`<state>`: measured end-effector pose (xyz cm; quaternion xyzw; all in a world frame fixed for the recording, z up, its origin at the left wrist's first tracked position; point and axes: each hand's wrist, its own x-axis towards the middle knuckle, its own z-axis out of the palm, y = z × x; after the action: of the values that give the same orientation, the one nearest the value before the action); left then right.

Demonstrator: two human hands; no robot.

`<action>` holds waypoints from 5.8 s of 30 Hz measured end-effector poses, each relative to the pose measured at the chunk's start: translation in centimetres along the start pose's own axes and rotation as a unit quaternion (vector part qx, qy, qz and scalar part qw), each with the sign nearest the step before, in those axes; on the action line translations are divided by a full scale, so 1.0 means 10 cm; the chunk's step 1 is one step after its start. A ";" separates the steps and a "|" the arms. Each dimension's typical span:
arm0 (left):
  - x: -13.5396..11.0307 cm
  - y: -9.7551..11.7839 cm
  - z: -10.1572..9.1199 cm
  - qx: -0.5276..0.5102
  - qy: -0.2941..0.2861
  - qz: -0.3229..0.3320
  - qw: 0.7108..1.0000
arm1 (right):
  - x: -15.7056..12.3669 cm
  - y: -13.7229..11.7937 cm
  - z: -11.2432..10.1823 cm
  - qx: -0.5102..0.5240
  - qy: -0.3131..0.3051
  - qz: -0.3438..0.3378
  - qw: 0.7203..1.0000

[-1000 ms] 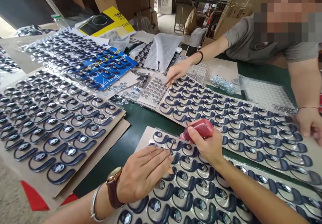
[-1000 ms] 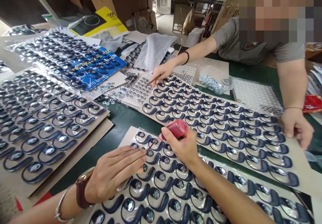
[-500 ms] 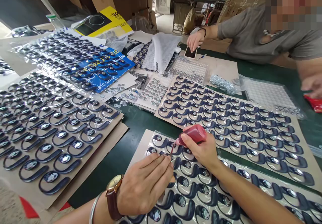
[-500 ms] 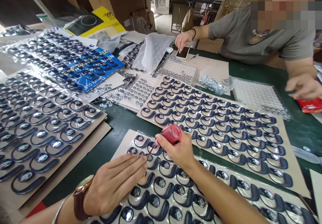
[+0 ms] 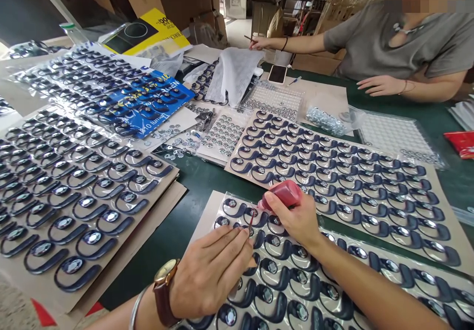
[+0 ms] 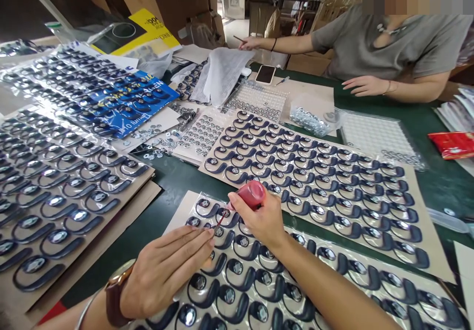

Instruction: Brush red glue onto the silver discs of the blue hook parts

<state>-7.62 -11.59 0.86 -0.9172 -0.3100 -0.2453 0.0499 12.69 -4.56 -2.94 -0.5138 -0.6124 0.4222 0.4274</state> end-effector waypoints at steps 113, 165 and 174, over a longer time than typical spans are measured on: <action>-0.23 0.07 -0.14 -0.090 -0.017 -0.005 0.996 | -0.23 -0.05 0.01 -0.057 -0.027 -0.037 0.997; -0.39 0.11 -0.32 -0.117 0.010 0.003 0.993 | -0.43 -0.37 0.03 0.056 -0.064 -0.011 0.996; -0.34 0.19 -0.31 -0.078 0.010 0.031 0.996 | -0.49 -0.23 0.11 -0.010 -0.100 -0.055 0.993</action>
<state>-10.12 -15.68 2.04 -0.9249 -0.2608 -0.2765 -0.0106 11.58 -9.77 -1.47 -0.4387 -0.6836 0.4415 0.3813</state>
